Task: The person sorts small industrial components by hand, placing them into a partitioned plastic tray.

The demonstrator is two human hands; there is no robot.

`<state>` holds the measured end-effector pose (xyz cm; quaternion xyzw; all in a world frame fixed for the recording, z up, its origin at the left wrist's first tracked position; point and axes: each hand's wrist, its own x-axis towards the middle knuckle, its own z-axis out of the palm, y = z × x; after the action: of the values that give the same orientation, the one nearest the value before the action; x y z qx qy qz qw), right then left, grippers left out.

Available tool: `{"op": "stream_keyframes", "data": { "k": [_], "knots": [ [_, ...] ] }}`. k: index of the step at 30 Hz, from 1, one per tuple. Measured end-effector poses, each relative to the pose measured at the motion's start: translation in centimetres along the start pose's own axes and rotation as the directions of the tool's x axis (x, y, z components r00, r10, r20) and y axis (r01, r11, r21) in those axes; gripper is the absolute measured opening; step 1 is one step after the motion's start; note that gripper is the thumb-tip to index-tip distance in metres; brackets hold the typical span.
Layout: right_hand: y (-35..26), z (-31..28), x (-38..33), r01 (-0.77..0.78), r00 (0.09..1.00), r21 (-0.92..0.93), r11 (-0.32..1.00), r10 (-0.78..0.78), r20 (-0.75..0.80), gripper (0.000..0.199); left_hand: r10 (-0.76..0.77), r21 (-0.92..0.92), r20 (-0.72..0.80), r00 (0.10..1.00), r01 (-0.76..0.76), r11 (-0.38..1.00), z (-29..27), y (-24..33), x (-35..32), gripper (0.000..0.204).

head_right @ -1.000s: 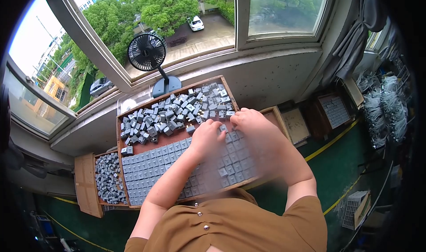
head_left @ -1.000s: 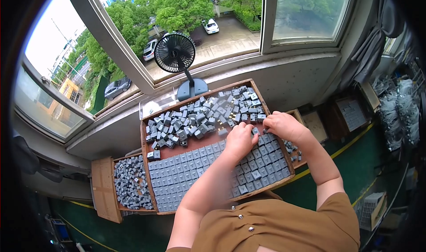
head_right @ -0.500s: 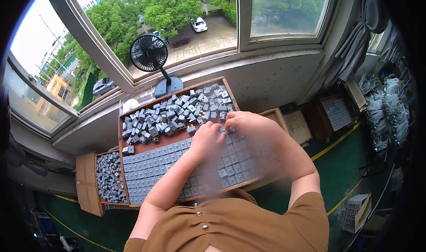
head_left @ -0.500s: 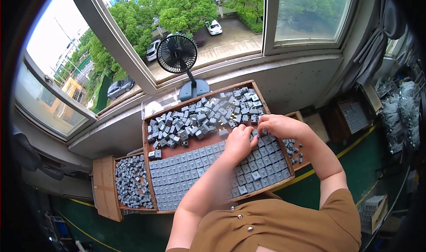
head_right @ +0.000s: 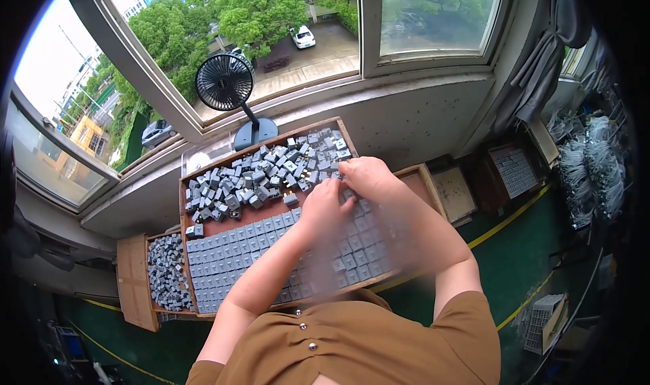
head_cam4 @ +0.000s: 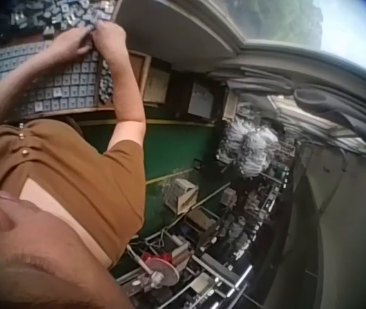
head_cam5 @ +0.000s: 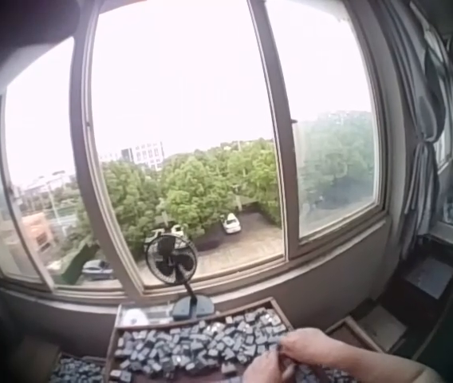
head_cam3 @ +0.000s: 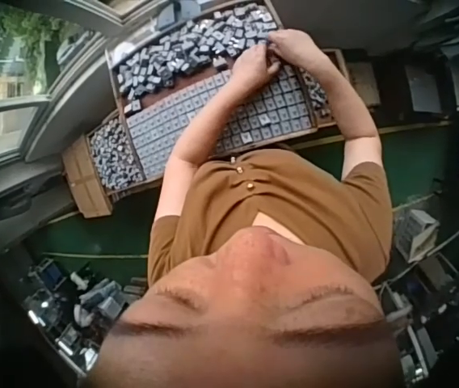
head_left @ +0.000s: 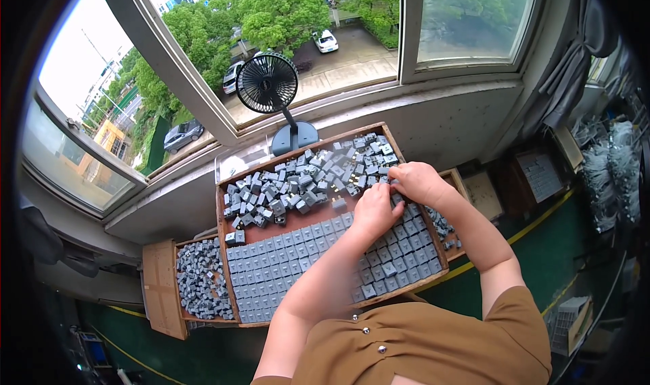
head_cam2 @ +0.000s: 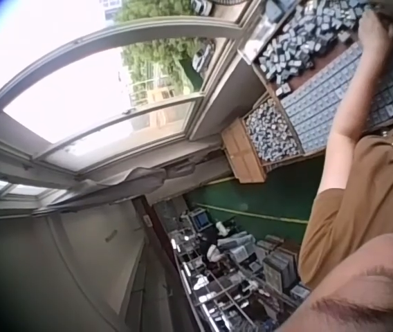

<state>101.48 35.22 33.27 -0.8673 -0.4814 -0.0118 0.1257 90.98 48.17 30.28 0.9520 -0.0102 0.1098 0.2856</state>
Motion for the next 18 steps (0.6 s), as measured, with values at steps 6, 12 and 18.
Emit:
{"op": "stream_keyframes", "data": {
  "k": [6,12,18],
  "knots": [
    [0.3,-0.4,-2.0,-0.053,0.998,-0.145,0.988,0.051,-0.022,0.010,-0.011,0.020,-0.004,1.000,0.011,1.000,0.9,0.5,-0.1,0.039],
    [-1.8,-1.6,-2.1,-0.034,0.994,-0.088,0.996,0.043,0.101,0.008,-0.002,0.045,0.083,0.997,-0.002,0.999,1.8,-1.3,-0.5,0.039],
    [-4.4,-2.0,-0.2,0.094,0.994,0.023,0.995,-0.095,0.058,0.010,0.166,0.035,-0.107,0.980,-0.163,0.986,-6.0,-5.0,-5.1,0.031]
  ]
}}
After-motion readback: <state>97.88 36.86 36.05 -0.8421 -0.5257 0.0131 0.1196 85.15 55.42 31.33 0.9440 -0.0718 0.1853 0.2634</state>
